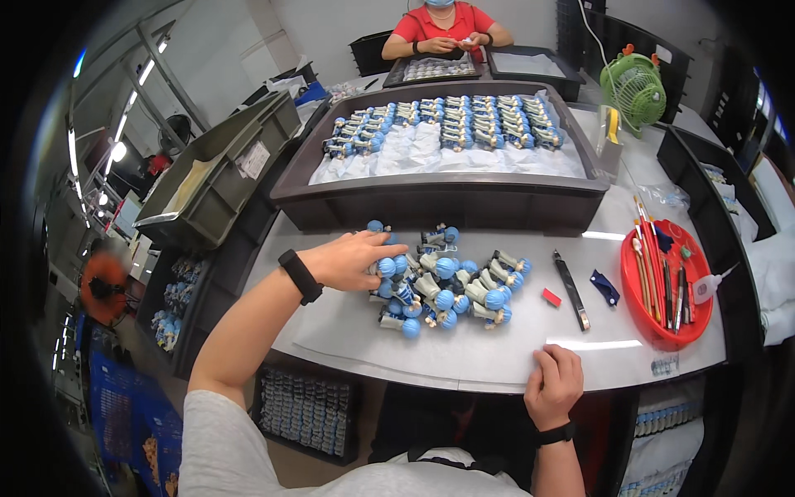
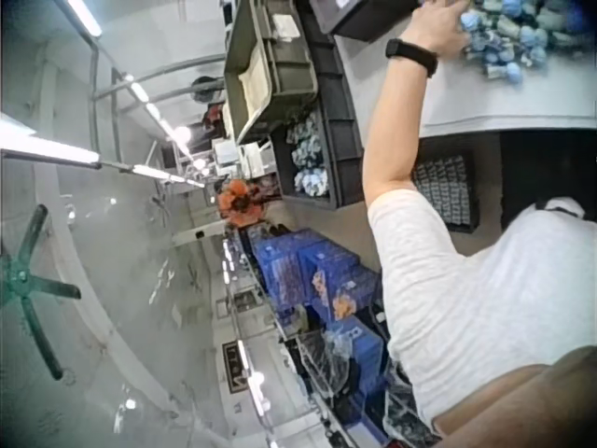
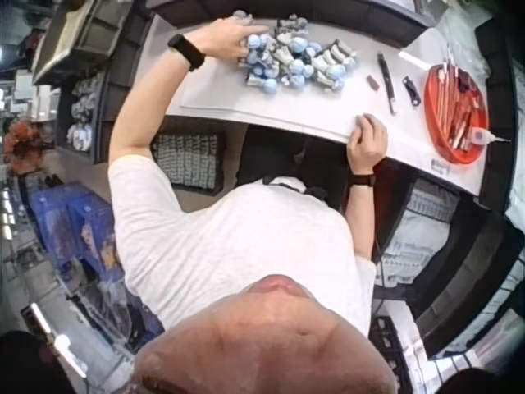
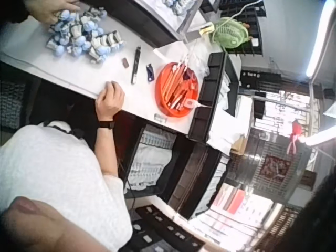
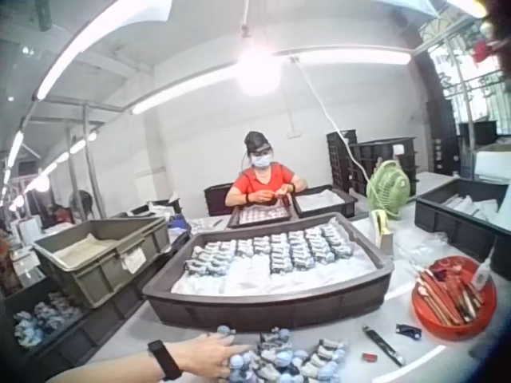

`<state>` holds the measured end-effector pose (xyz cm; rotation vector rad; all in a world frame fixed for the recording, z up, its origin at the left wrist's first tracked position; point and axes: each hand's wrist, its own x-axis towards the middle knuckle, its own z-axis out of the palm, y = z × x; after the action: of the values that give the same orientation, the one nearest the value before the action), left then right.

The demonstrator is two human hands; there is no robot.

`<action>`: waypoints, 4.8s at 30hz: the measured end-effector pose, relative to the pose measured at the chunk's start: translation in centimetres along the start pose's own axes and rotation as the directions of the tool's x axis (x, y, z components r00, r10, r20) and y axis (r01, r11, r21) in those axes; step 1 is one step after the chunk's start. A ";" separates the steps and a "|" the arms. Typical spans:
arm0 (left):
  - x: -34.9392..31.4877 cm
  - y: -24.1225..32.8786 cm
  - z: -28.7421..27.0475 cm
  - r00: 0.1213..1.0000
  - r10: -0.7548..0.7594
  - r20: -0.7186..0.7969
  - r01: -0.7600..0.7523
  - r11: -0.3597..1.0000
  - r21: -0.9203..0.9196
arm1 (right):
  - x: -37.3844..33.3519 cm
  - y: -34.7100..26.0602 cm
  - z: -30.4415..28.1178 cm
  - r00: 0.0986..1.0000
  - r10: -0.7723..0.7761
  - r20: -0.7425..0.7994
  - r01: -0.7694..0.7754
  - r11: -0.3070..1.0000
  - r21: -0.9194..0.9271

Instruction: The person assembles small blue and white figurines by hand, picking them from a tray and placing them into a bin. The person repeatedly handles the figurines, joining parts together, and organizes them in a container.

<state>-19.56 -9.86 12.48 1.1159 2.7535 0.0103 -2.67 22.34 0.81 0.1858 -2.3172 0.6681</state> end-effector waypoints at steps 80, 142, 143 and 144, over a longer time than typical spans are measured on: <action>-2.1 18.3 9.9 0.926 -0.375 -0.049 -0.186 -0.339 -0.922 | -0.6 -6.1 -1.3 0.958 0.198 0.205 -0.285 0.703 0.652; 1.5 18.5 12.2 0.879 -0.377 -0.292 -0.339 -0.064 -0.939 | 10.1 0.2 -10.1 0.833 -0.104 0.543 -0.027 0.973 0.227; 1.5 18.2 12.6 0.874 -0.366 -0.319 -0.358 -0.041 -0.933 | 11.2 -1.3 -8.3 0.805 -0.197 0.559 0.062 0.966 0.251; 1.5 18.1 12.6 0.890 -0.332 -0.312 -0.354 -0.074 -0.932 | 12.0 -2.1 -6.4 0.778 -0.270 0.567 0.162 0.958 0.235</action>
<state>-6.16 3.47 1.10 0.5396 1.7733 2.2520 -7.05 24.47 13.68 0.8462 -2.7635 0.7705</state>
